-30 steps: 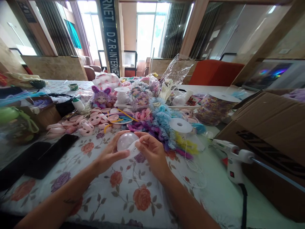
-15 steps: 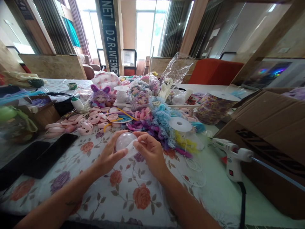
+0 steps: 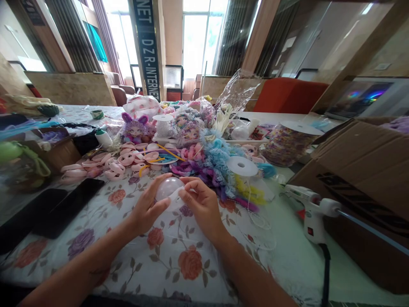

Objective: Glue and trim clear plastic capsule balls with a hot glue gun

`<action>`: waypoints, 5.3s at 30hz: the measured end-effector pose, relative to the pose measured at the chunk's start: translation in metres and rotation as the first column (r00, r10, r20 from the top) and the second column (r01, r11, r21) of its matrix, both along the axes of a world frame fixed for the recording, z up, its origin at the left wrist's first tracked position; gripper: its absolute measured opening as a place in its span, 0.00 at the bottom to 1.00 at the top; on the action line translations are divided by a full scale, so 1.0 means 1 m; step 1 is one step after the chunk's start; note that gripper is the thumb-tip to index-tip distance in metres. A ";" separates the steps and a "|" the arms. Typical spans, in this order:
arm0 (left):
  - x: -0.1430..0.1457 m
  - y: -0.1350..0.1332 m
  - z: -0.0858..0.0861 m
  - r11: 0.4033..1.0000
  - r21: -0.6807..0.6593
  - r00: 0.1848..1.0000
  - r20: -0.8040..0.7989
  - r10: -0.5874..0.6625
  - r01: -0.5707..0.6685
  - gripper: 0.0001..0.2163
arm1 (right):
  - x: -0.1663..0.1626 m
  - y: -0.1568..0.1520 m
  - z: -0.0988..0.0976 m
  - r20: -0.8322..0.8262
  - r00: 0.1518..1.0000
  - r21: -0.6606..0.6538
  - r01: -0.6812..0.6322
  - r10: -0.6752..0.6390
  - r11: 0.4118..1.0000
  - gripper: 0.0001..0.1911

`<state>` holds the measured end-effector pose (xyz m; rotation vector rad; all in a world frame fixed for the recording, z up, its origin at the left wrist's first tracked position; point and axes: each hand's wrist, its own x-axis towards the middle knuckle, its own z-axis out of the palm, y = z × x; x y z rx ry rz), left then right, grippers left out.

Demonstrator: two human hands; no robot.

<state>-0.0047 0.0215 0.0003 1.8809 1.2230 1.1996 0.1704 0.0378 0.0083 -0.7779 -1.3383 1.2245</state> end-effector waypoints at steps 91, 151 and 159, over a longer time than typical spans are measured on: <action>0.001 0.003 -0.002 0.997 0.070 0.996 0.075 -0.048 0.043 0.22 | 0.002 -0.004 -0.007 0.036 0.999 0.045 -0.013 0.012 0.999 0.10; -0.002 0.006 0.001 0.986 -0.064 0.968 0.210 -0.137 0.154 0.26 | -0.007 -0.004 -0.011 -0.149 0.986 -0.254 -0.106 0.069 0.961 0.22; -0.008 0.006 0.009 0.979 -0.085 0.977 0.123 -0.176 0.187 0.26 | -0.006 -0.003 -0.015 -0.145 0.988 -0.252 -0.086 0.051 0.964 0.20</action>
